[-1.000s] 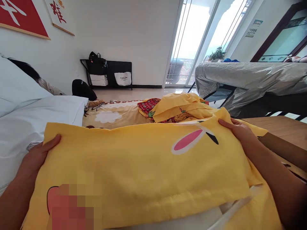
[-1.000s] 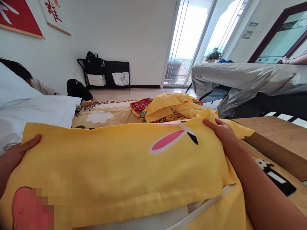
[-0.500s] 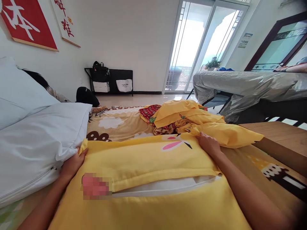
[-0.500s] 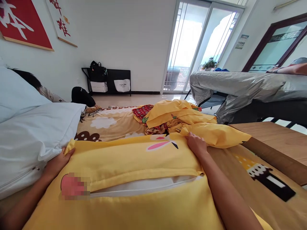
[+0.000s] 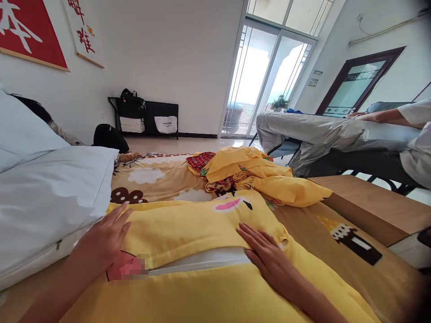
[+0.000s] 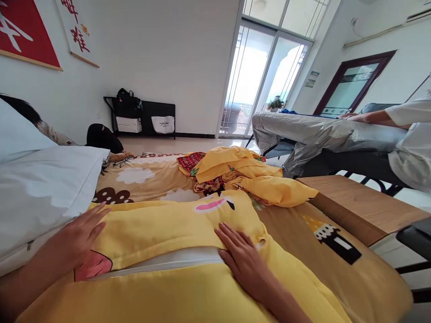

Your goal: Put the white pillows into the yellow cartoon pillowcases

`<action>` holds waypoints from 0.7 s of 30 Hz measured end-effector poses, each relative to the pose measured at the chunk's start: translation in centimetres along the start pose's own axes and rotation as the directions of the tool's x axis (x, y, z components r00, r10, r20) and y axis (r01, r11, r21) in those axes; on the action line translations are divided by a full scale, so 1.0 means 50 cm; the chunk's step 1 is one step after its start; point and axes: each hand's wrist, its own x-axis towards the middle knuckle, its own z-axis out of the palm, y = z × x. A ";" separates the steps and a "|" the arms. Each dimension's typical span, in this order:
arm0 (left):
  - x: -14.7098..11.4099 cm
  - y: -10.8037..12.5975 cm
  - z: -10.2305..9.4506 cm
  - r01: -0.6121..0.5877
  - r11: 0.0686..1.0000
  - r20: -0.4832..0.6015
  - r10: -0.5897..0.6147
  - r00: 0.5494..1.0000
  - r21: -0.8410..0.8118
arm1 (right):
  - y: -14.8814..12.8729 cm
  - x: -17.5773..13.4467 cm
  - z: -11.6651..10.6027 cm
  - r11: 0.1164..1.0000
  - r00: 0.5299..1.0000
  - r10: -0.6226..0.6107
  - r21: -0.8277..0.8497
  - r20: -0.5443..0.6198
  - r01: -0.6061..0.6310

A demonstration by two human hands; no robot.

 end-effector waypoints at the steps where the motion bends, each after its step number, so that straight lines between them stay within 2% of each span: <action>1: -0.019 0.019 0.019 -0.101 0.991 0.108 0.091 0.990 0.087 | -0.008 -0.017 0.020 1.000 1.000 -0.017 -0.021 -0.004 0.016; 2: -0.035 0.034 0.037 -0.219 0.959 0.244 0.172 0.954 0.182 | -0.008 -0.029 0.035 0.999 0.999 -0.020 -0.043 -0.030 0.019; 3: -0.049 0.045 0.054 -0.337 0.904 0.382 0.222 0.897 0.264 | -0.001 -0.037 0.046 0.998 0.997 -0.019 -0.066 -0.070 0.014; 5: -0.065 0.054 0.079 -0.518 0.767 0.587 0.234 0.775 0.378 | 0.027 -0.048 0.051 0.994 0.987 -0.014 -0.109 -0.162 -0.004; 6: -0.068 0.053 0.085 -0.580 0.695 0.641 0.221 0.735 0.425 | 0.045 -0.055 0.047 0.992 0.980 -0.002 -0.124 -0.199 -0.023; 7: -0.068 0.051 0.087 -0.606 0.647 0.654 0.211 0.726 0.464 | 0.065 -0.063 0.041 0.991 0.974 0.023 -0.127 -0.226 -0.053; 10: -0.057 0.048 0.081 -0.605 0.585 0.628 0.199 0.752 0.540 | 0.122 -0.099 0.019 0.982 0.950 0.168 -0.040 -0.262 -0.185; 15: -0.058 0.039 0.073 -0.565 0.589 0.583 0.186 0.791 0.578 | 0.164 -0.160 0.011 0.904 0.886 0.415 0.207 -0.210 -0.374; 19: -0.087 -0.036 0.074 -0.535 0.577 0.432 0.320 0.843 0.617 | 0.186 -0.170 0.004 0.840 0.863 0.491 0.327 -0.121 -0.432; 21: -0.104 -0.085 0.066 -0.480 0.588 0.342 0.337 0.877 0.651 | 0.209 -0.159 -0.013 0.821 0.851 0.516 0.338 -0.097 -0.460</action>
